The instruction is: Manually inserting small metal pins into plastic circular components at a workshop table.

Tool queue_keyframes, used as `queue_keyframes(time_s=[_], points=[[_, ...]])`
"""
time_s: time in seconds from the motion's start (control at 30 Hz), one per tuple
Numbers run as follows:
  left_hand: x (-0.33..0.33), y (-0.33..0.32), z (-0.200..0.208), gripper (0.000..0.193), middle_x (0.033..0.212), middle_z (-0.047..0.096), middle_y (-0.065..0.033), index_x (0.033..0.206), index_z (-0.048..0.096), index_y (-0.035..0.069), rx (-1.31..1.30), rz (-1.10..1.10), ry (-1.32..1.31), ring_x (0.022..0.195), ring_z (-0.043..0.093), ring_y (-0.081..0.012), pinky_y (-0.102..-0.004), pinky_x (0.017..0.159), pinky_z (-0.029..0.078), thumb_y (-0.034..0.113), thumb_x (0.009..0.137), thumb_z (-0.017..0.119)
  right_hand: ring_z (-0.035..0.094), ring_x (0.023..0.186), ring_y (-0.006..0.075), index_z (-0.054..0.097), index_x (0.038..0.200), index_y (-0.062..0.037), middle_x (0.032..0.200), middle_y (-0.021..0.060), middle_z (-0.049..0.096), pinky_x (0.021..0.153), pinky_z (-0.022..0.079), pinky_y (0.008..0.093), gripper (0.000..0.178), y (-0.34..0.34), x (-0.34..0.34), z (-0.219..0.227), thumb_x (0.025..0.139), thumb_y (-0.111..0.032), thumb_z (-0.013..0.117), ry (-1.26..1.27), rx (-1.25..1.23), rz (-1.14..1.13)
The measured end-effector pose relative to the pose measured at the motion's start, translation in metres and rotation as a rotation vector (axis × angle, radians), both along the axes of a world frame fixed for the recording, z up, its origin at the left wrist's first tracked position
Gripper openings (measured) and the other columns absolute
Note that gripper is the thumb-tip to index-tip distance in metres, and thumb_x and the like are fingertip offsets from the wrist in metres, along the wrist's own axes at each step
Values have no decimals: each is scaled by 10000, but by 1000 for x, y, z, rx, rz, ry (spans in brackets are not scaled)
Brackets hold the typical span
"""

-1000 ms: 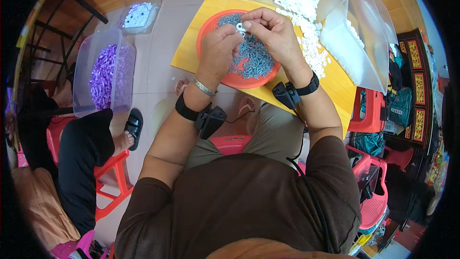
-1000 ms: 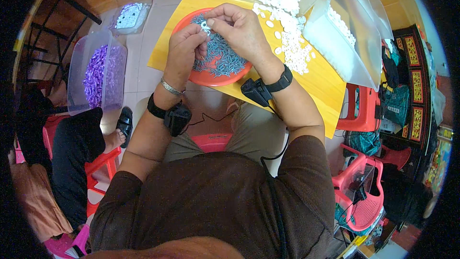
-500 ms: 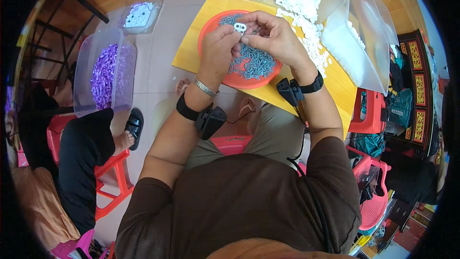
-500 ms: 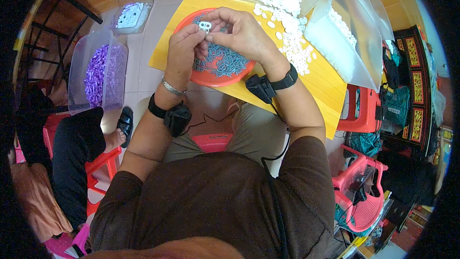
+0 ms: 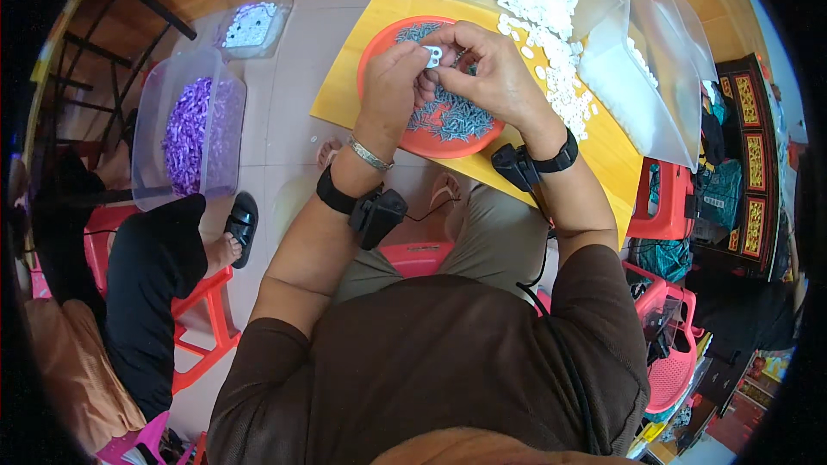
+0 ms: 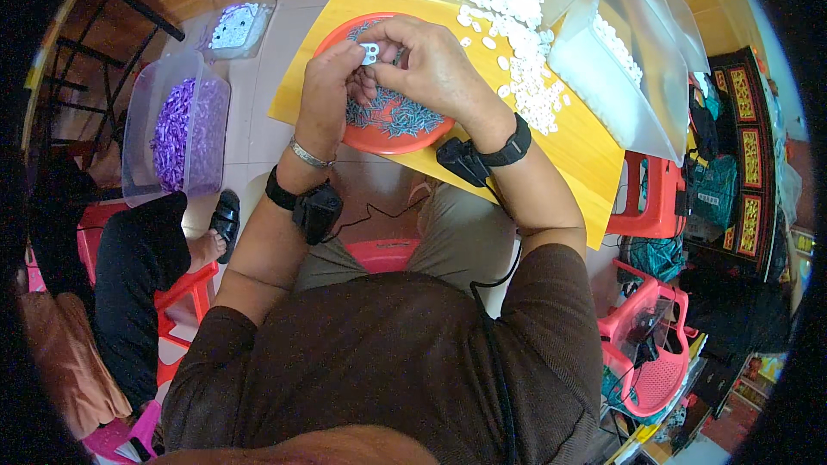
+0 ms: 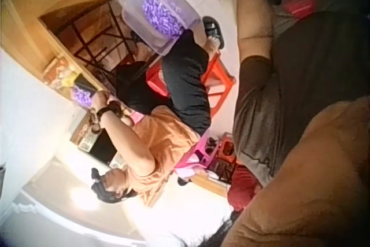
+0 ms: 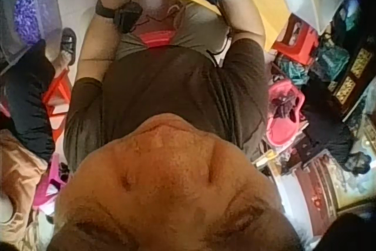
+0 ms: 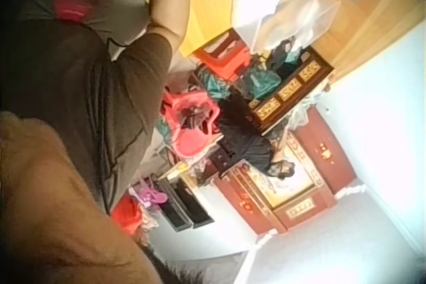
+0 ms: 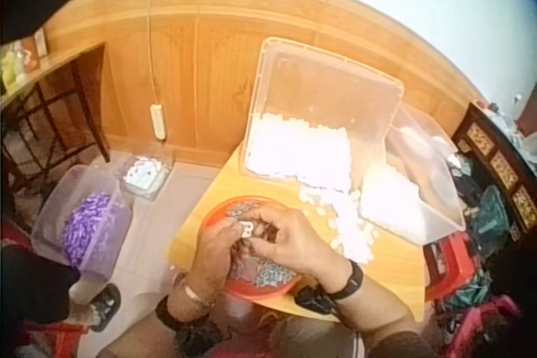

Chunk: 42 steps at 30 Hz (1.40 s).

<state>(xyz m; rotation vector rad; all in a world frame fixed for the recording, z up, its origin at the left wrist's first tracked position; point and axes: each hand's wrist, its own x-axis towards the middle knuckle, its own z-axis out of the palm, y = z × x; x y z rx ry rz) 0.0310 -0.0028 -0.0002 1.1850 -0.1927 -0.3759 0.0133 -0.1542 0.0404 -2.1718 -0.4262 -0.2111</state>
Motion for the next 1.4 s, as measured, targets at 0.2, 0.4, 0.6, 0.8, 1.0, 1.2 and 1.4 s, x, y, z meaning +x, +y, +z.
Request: queue_keyframes(time_s=[0.2, 0.4, 0.6, 0.8, 1.0, 1.2, 1.4], points=[[-6, -4, 6, 247, 612, 556, -14, 813, 591, 27, 5, 27, 48, 507, 509, -76, -193, 469, 405, 222, 900, 469, 590, 672, 154, 641, 1006, -39, 843, 86, 628, 594, 482, 254, 288, 9, -6, 3, 725, -95, 673, -182, -187, -52], [-3, -2, -4, 253, 628, 562, -21, 775, 573, 32, -54, 36, 16, 526, 520, -82, -193, 480, 406, 210, 904, 447, 622, 645, 292, 643, 947, -65, 748, 145, 635, 586, 499, 355, 223, 11, -7, 2, 754, -174, 652, -174, -243, -80], [-4, -1, -4, 259, 634, 559, -28, 765, 568, 34, -58, 40, -26, 526, 524, -89, -202, 472, 400, 206, 907, 437, 622, 646, 307, 640, 937, -67, 733, 138, 637, 571, 499, 360, 210, 10, -7, 2, 771, -195, 646, -208, -264, -69], [-8, -2, -2, 251, 632, 550, -20, 756, 566, 37, -46, 59, -30, 505, 498, -82, -203, 470, 389, 204, 900, 446, 617, 629, 300, 640, 888, -70, 704, 127, 628, 555, 496, 357, 156, 10, -9, 1, 790, -191, 629, -275, -267, -45], [-10, -4, -1, 239, 569, 520, -16, 723, 564, 42, -52, 103, -32, 475, 464, -74, -201, 440, 354, 185, 886, 463, 612, 627, 300, 647, 866, -60, 704, 130, 628, 559, 494, 354, 157, 11, -9, 3, 780, -190, 638, -244, -214, -40], [-7, 7, 2, 256, 625, 529, -22, 815, 591, 14, 28, 61, -94, 537, 492, -94, -206, 487, 378, 199, 897, 434, 630, 638, 270, 665, 921, -73, 729, 145, 640, 589, 498, 336, 211, -42, 0, 34, 757, -203, 686, -369, -153, -294], [-4, 2, 6, 227, 605, 518, -4, 768, 601, 21, -17, 93, -60, 511, 484, -78, -190, 461, 378, 178, 872, 474, 645, 758, 165, 665, 1040, -131, 861, 83, 678, 661, 491, 276, 334, -168, -10, 78, 775, -331, 697, -864, -911, -1104]])
